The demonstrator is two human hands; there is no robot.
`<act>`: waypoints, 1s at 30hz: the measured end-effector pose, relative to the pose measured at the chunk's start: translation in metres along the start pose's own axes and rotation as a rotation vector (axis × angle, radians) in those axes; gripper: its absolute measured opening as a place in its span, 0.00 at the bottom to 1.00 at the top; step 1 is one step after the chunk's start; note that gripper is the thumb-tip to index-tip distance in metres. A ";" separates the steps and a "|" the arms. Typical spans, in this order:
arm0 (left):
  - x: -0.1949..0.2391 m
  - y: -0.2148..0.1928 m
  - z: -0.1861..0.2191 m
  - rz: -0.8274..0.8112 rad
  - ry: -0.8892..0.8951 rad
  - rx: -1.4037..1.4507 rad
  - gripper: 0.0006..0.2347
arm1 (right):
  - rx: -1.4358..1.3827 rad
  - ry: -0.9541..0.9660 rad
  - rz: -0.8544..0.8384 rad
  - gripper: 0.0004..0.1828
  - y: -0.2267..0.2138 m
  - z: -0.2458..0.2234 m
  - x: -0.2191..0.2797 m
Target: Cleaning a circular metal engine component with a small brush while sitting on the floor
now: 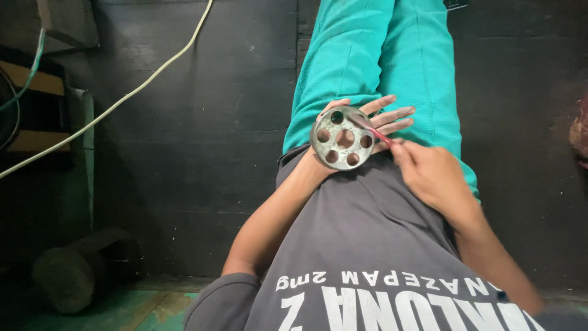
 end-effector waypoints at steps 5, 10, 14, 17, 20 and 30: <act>0.000 0.005 -0.003 0.107 0.049 -0.065 0.31 | 0.023 0.061 -0.083 0.21 -0.003 0.012 0.005; -0.004 0.016 -0.008 0.423 0.113 -0.177 0.37 | 0.062 0.175 -0.227 0.21 -0.003 0.029 0.019; -0.001 0.003 0.000 0.177 0.094 -0.103 0.33 | 0.013 0.043 -0.086 0.22 0.003 0.012 0.001; -0.003 0.023 -0.005 0.228 0.142 -0.116 0.34 | 0.016 0.083 -0.151 0.23 -0.004 0.008 0.008; -0.003 0.026 -0.005 0.364 0.184 -0.148 0.36 | 0.051 0.154 -0.231 0.23 -0.006 0.020 0.021; -0.006 0.014 0.001 0.224 0.240 -0.229 0.39 | 0.047 0.049 -0.289 0.29 -0.008 -0.008 -0.001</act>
Point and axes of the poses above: each hand's wrist, its own x-axis away from the middle knuckle, its own y-axis out of the palm, z = x × y, the point moved 7 cm from there along -x, towards the middle knuckle, and after that the axes turned 5 degrees about x, right-handed, at the moved point
